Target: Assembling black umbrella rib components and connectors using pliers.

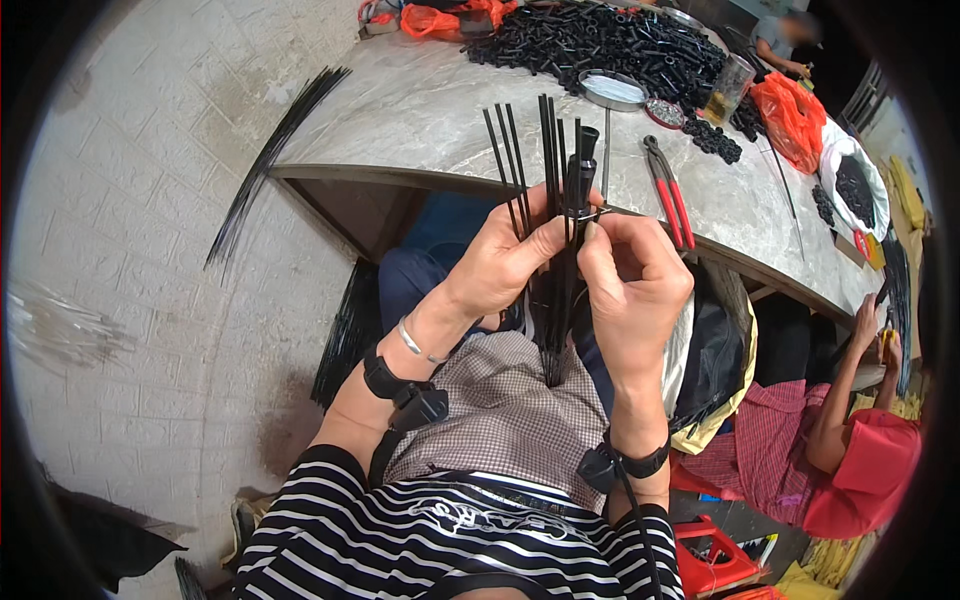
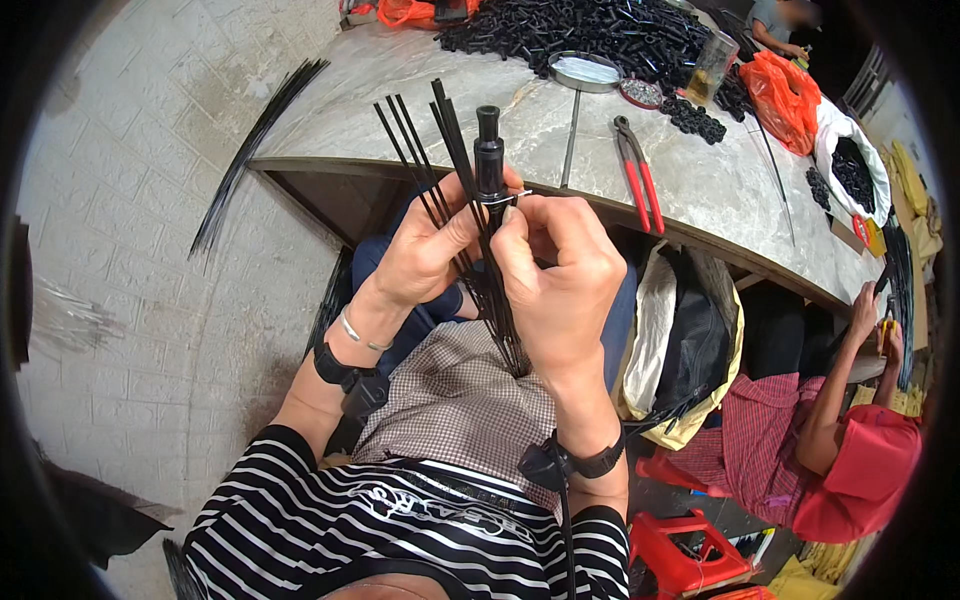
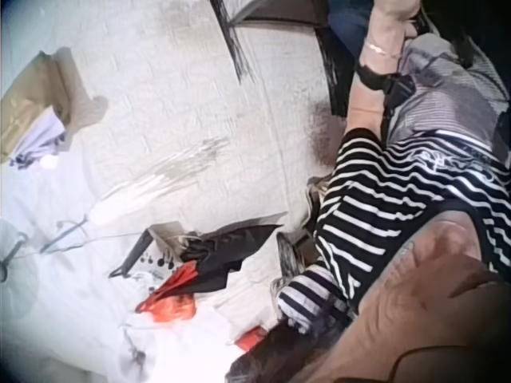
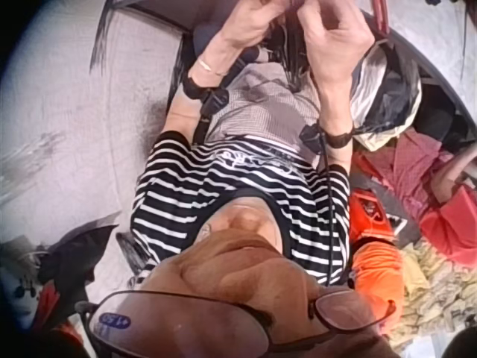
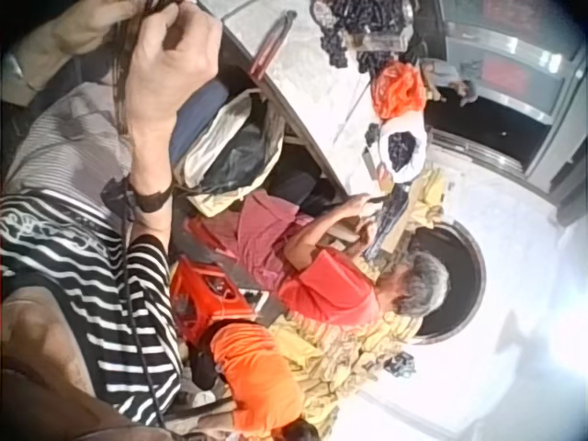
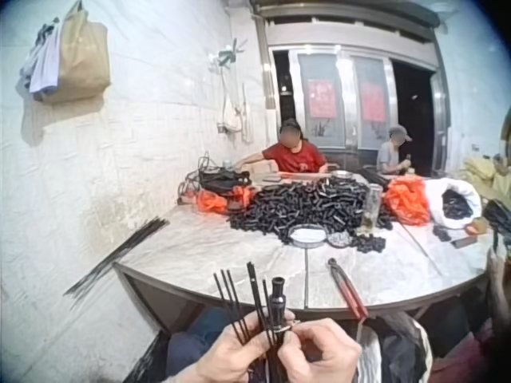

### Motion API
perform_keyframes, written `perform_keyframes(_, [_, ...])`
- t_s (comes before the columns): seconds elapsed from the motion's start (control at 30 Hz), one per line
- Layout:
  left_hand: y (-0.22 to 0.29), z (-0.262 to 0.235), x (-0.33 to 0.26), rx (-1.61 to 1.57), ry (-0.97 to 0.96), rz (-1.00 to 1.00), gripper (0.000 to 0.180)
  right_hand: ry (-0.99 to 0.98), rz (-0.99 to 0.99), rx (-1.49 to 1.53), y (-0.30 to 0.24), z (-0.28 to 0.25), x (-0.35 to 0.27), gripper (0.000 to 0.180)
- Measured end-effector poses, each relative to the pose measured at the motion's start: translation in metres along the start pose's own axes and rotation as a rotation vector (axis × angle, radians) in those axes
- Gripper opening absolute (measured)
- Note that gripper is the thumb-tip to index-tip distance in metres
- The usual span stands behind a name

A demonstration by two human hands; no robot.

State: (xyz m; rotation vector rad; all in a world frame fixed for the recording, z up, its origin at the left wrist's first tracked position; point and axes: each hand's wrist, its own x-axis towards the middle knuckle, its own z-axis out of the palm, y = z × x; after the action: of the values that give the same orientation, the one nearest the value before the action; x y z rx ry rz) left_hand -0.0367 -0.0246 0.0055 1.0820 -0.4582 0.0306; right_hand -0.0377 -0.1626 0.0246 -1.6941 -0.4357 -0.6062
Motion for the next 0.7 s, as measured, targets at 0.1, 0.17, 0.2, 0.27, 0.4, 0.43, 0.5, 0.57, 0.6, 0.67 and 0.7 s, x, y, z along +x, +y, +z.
perform_keyframes(0.1, [0.001,0.000,0.001,-0.025,0.014,-0.010,0.030,0.031,0.120,0.144,-0.003,0.003,-0.004,0.009])
perform_keyframes(0.17, [0.001,-0.001,0.001,-0.044,0.005,-0.018,0.030,0.045,0.183,0.218,-0.005,0.003,-0.006,0.009])
perform_keyframes(0.2, [0.001,-0.002,0.000,-0.064,-0.005,-0.023,0.030,0.025,0.071,0.140,-0.006,0.002,-0.007,0.011])
perform_keyframes(0.27, [-0.001,-0.007,0.000,-0.041,0.003,-0.026,0.033,0.001,-0.037,0.064,-0.005,0.002,-0.007,0.013])
perform_keyframes(0.4, [-0.003,-0.008,0.002,-0.065,0.036,-0.040,0.036,-0.022,-0.105,-0.007,-0.005,0.002,-0.003,0.012])
perform_keyframes(0.43, [-0.004,-0.010,0.002,-0.066,0.036,-0.042,0.036,-0.031,-0.102,-0.009,-0.004,0.003,-0.003,0.012])
perform_keyframes(0.5, [-0.003,-0.014,0.005,-0.103,0.019,-0.043,0.037,-0.044,-0.080,0.006,-0.005,0.005,0.001,0.010])
perform_keyframes(0.57, [-0.002,-0.009,0.003,-0.118,0.045,-0.045,0.034,-0.066,-0.053,0.028,-0.003,0.004,0.002,0.010])
perform_keyframes(0.6, [-0.002,-0.007,0.003,-0.135,0.065,-0.044,0.032,-0.085,-0.030,0.046,-0.002,0.003,0.002,0.010])
perform_keyframes(0.67, [-0.003,-0.008,0.003,-0.141,0.058,-0.043,0.032,-0.093,0.003,0.064,-0.002,0.002,0.003,0.010])
perform_keyframes(0.7, [-0.003,-0.009,0.003,-0.155,0.045,-0.037,0.032,-0.088,0.010,0.069,-0.003,0.003,0.003,0.010])
